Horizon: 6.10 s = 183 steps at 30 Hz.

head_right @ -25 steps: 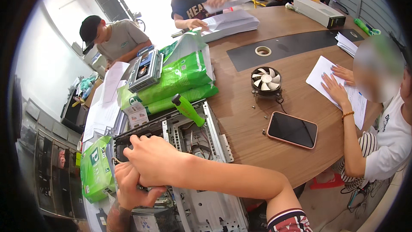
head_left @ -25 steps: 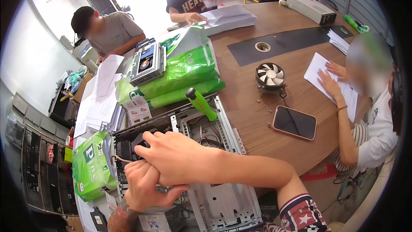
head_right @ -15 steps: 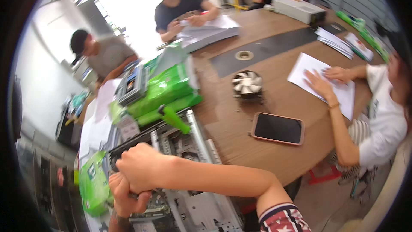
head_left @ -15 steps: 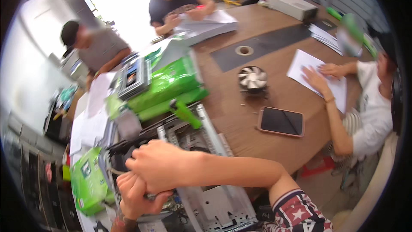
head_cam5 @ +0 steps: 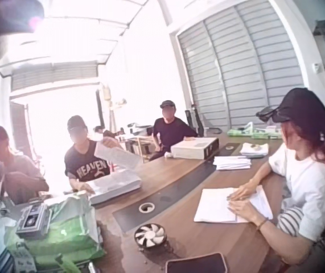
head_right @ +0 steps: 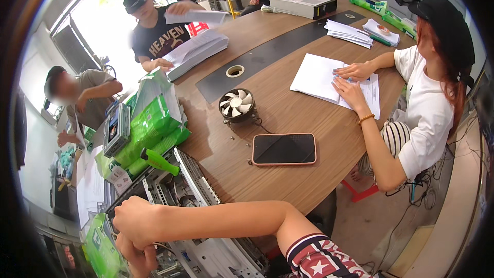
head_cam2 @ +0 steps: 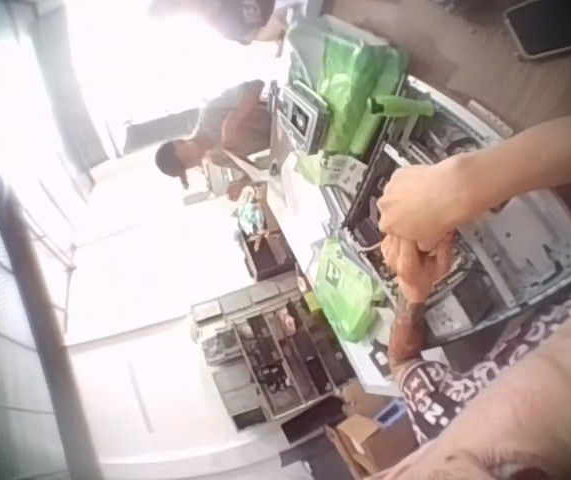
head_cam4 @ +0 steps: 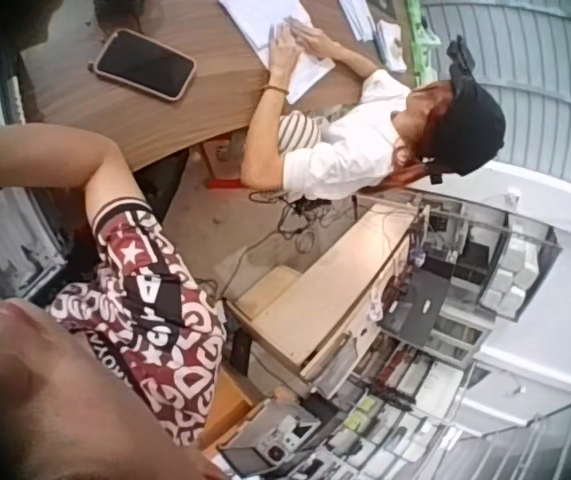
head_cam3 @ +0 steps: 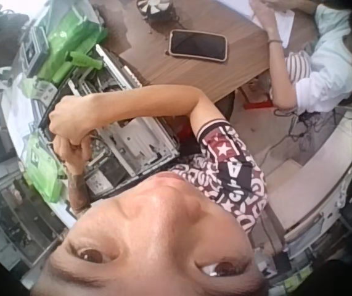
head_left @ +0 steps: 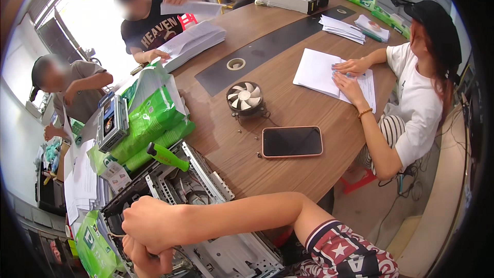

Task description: The person uses a screwdriver to remove screws from the internal chassis of an open desktop computer case while sitting at a table with other people.

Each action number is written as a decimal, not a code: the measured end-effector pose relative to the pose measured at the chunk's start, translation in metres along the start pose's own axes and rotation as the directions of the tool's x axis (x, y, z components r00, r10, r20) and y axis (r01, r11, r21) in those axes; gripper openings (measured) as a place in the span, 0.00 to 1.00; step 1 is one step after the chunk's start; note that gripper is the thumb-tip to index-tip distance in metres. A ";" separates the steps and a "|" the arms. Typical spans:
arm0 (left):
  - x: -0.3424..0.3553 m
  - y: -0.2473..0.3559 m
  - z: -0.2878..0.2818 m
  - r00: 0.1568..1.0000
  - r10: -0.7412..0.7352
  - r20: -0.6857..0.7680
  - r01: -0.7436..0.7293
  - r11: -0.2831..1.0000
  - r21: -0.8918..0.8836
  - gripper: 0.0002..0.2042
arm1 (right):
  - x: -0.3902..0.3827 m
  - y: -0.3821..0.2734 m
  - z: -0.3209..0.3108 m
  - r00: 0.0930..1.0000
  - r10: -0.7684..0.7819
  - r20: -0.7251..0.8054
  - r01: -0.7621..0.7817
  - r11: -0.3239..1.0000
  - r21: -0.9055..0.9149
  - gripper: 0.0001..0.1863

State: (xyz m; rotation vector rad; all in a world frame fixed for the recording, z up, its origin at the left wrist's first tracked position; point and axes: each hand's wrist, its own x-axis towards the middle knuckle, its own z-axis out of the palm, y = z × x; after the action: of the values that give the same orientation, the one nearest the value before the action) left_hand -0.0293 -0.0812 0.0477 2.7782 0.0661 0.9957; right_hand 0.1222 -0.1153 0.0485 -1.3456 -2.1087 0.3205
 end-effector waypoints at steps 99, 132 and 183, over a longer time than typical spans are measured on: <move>-0.019 -0.023 -0.002 0.966 0.011 0.258 0.048 0.974 -0.223 0.16 | -0.011 -0.001 -0.014 0.994 -0.086 0.071 0.089 0.996 -0.027 0.07; -0.012 -0.028 0.015 0.967 -0.108 0.231 0.177 0.936 -0.305 0.07 | -0.002 0.013 -0.006 0.987 0.024 0.158 -0.018 0.999 -0.039 0.08; -0.007 -0.022 0.014 0.948 -0.151 0.281 0.260 0.877 -0.404 0.06 | -0.001 0.010 -0.009 0.971 0.049 0.233 -0.039 0.998 -0.046 0.09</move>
State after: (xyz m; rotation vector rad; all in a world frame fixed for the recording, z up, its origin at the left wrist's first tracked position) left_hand -0.0254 -0.0623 0.0281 2.3891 0.0910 0.5318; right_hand 0.1356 -0.1129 0.0498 -1.4406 -2.2908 0.4771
